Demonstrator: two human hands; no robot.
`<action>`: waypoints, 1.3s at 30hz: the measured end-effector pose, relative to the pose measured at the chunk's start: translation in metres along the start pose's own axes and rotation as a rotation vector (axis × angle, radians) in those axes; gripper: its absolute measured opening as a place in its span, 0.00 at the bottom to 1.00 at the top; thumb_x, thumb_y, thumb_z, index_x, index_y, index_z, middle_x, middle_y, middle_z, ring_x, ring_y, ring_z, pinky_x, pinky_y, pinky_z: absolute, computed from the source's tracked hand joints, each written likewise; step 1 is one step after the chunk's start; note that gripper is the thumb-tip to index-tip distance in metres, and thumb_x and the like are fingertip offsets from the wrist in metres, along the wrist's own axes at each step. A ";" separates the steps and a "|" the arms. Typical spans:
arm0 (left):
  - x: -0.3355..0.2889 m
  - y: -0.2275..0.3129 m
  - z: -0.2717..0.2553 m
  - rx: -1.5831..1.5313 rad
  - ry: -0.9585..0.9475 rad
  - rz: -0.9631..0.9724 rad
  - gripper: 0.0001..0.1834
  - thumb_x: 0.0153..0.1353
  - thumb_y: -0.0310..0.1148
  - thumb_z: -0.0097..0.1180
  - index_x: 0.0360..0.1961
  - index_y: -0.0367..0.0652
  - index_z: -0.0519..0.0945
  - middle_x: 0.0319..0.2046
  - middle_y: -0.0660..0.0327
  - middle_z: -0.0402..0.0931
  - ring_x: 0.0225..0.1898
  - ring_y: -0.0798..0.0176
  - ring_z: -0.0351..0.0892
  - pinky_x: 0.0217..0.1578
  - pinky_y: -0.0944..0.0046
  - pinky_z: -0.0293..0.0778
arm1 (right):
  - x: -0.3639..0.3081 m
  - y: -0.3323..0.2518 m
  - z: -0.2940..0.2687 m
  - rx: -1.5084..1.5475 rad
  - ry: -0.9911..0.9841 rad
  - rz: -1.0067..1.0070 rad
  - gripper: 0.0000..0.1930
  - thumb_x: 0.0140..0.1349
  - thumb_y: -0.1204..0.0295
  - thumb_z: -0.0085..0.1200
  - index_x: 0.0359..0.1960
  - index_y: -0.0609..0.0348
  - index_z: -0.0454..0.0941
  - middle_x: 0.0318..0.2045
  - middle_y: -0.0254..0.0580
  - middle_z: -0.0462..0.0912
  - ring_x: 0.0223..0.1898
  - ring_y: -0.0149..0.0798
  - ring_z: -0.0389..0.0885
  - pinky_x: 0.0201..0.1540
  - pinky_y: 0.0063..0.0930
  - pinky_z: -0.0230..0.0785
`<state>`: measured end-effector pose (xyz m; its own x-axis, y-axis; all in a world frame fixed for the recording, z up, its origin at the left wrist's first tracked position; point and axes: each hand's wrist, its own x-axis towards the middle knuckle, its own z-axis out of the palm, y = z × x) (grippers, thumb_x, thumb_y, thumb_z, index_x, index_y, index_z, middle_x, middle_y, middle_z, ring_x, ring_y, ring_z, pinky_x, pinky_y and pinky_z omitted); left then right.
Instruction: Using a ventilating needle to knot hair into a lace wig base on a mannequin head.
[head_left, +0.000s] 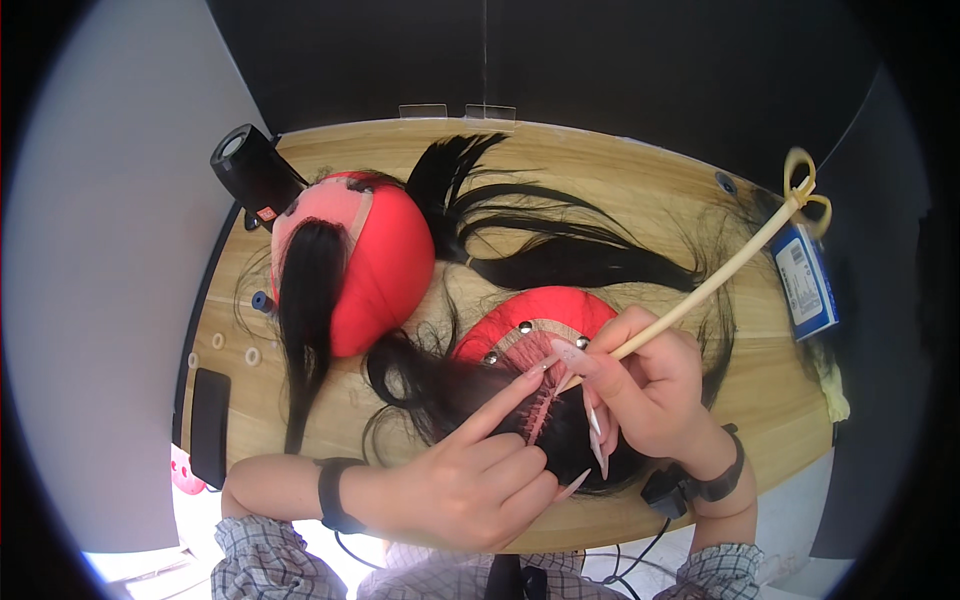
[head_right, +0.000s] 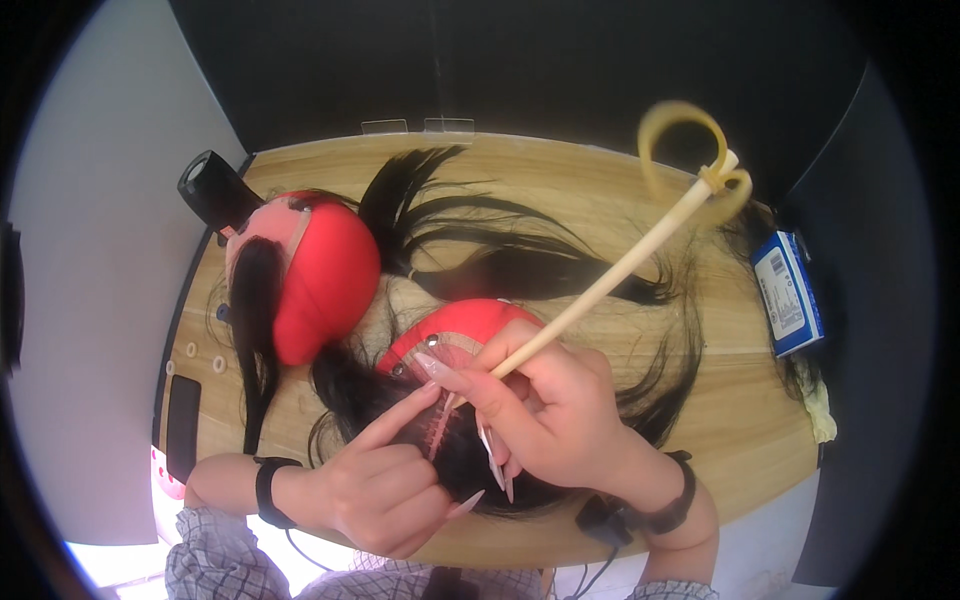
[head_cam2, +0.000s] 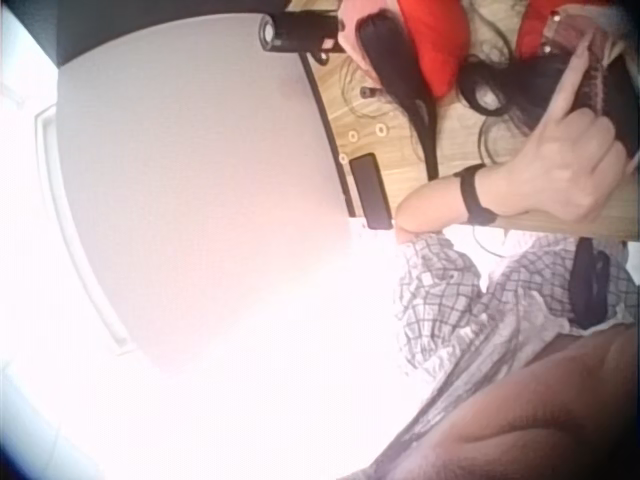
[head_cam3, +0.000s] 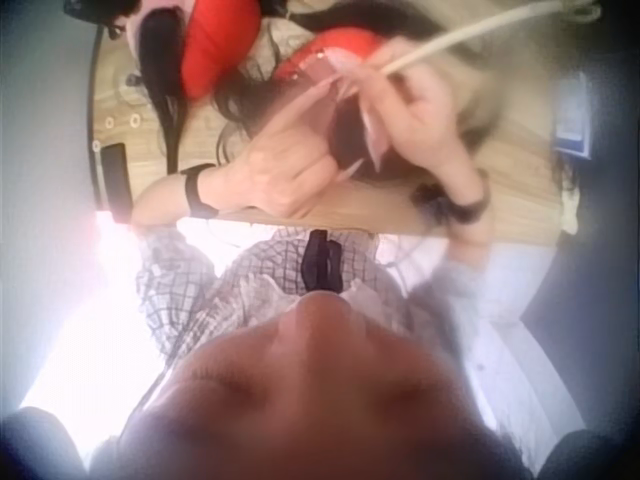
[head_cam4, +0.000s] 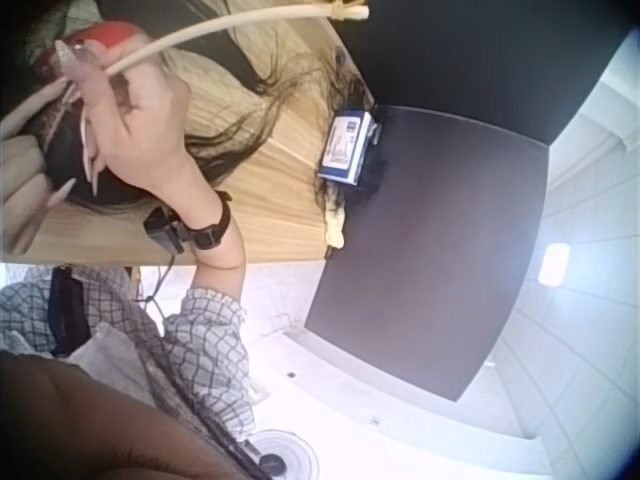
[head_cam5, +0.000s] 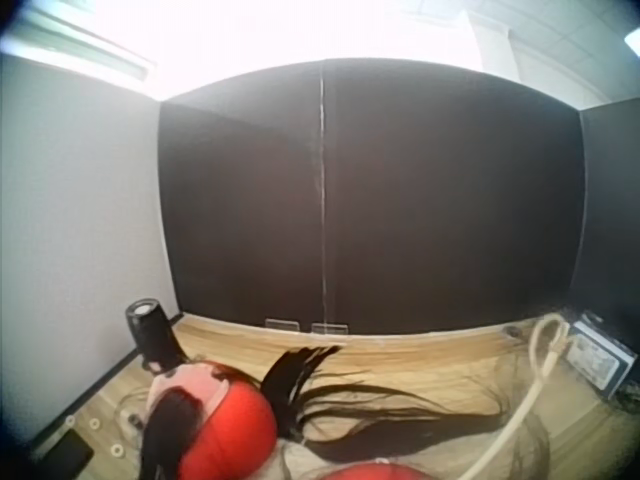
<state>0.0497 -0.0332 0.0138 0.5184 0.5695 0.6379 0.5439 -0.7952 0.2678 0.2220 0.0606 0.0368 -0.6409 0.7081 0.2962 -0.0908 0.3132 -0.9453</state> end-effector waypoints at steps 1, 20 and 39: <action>0.000 0.000 0.000 -0.001 0.000 -0.001 0.16 0.51 0.28 0.61 0.14 0.39 0.66 0.15 0.64 0.53 0.16 0.67 0.61 0.61 0.37 0.65 | 0.000 0.000 0.001 0.004 0.002 0.008 0.06 0.68 0.77 0.49 0.31 0.66 0.71 0.15 0.35 0.75 0.09 0.22 0.71 0.10 0.14 0.60; -0.001 -0.001 0.002 0.022 -0.001 0.004 0.15 0.50 0.28 0.60 0.15 0.39 0.66 0.15 0.65 0.52 0.16 0.67 0.61 0.61 0.38 0.66 | 0.001 0.009 -0.002 -0.104 -0.033 -0.110 0.06 0.66 0.79 0.51 0.31 0.66 0.68 0.14 0.36 0.75 0.10 0.22 0.72 0.10 0.13 0.60; -0.001 0.000 0.002 0.012 0.007 -0.005 0.15 0.50 0.28 0.61 0.15 0.39 0.66 0.16 0.64 0.52 0.16 0.67 0.60 0.61 0.37 0.66 | 0.001 0.014 -0.001 -0.143 -0.006 -0.188 0.07 0.66 0.79 0.51 0.30 0.65 0.69 0.12 0.35 0.75 0.10 0.21 0.72 0.11 0.13 0.58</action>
<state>0.0506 -0.0332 0.0112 0.5113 0.5721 0.6413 0.5546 -0.7897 0.2624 0.2209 0.0668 0.0245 -0.6276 0.6252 0.4639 -0.1001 0.5261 -0.8445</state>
